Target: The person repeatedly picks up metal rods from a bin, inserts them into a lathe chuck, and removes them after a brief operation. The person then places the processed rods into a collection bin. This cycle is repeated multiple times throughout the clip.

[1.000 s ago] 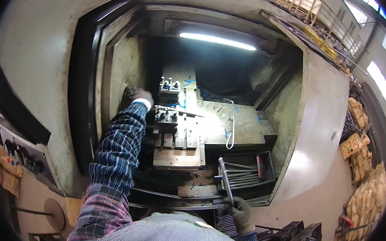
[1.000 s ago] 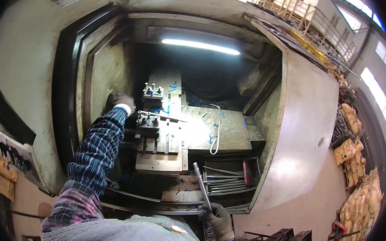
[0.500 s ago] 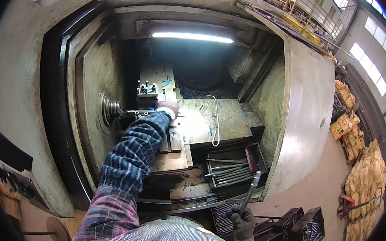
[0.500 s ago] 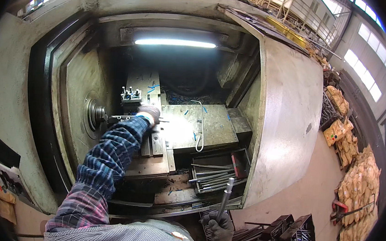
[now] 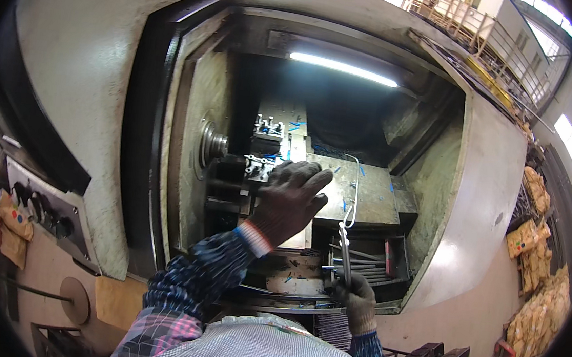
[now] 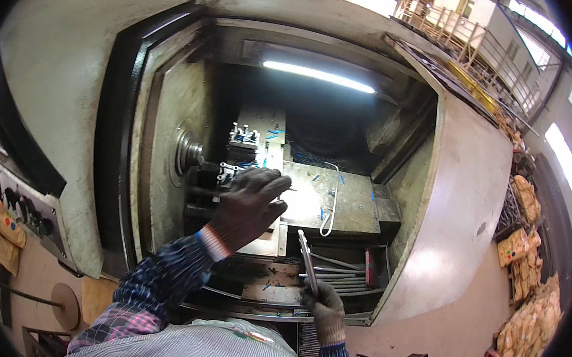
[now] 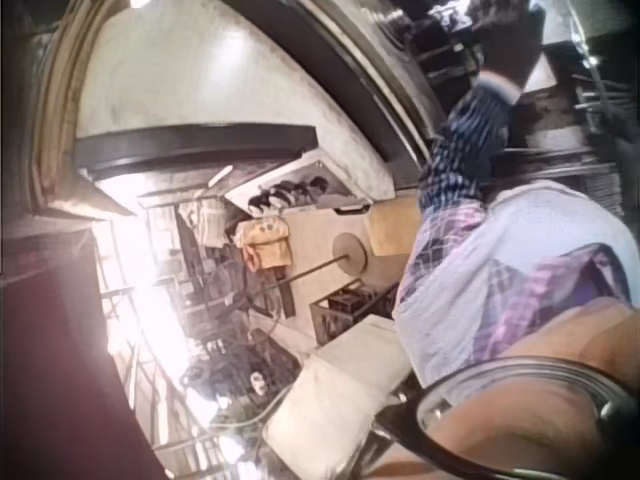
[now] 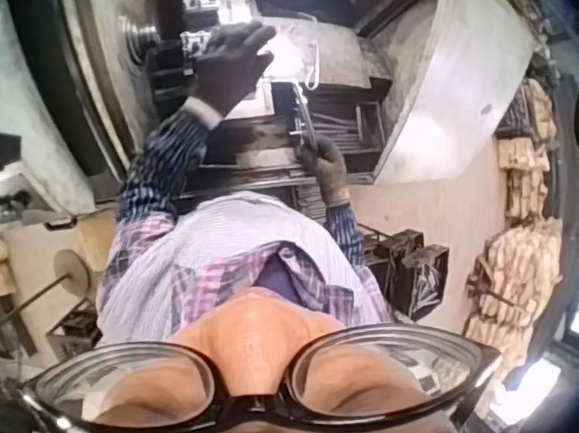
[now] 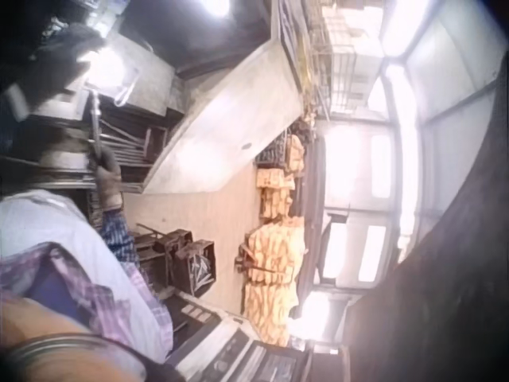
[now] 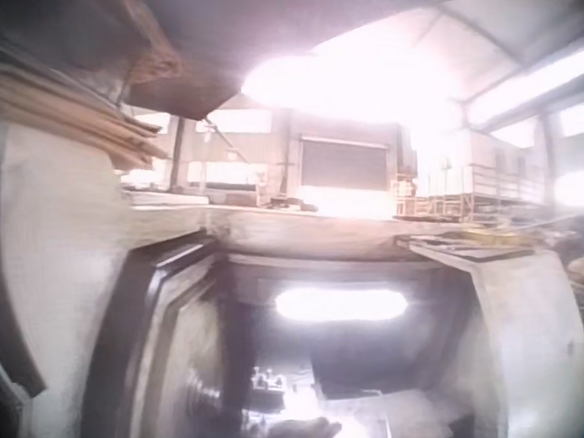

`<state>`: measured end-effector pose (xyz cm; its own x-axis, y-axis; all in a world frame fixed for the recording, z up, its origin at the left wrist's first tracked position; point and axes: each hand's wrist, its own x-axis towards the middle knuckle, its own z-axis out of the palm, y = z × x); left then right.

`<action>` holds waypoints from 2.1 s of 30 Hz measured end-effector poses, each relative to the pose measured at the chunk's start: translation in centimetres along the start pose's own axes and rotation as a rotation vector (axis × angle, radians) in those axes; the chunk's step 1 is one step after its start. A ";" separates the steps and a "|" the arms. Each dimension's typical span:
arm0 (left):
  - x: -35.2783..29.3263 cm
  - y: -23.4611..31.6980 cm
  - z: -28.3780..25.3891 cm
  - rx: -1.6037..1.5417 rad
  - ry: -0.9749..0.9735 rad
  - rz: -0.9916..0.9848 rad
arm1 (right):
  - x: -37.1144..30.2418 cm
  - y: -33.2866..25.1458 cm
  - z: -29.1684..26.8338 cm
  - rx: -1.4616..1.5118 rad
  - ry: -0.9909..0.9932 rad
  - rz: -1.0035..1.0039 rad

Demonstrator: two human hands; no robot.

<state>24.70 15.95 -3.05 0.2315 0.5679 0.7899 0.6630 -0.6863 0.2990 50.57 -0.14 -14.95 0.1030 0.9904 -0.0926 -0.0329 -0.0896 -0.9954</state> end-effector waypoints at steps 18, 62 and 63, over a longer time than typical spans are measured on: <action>-16.7 -4.5 -31.2 0.921 0.679 -0.558 | 30.8 -8.9 20.5 -1.395 -0.288 -0.360; -24.2 -7.9 -31.5 0.858 0.738 -0.816 | 33.0 -6.6 32.8 -1.323 -0.814 -0.484; -22.3 -6.1 -31.9 0.973 0.503 -0.853 | 33.3 -6.1 32.7 -1.311 -0.807 -0.527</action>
<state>-7.17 -7.00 -5.39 -0.6321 0.2813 0.7221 0.7407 0.4931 0.4563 21.74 36.80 -11.19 -0.7048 0.6957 -0.1388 0.7011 0.6531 -0.2864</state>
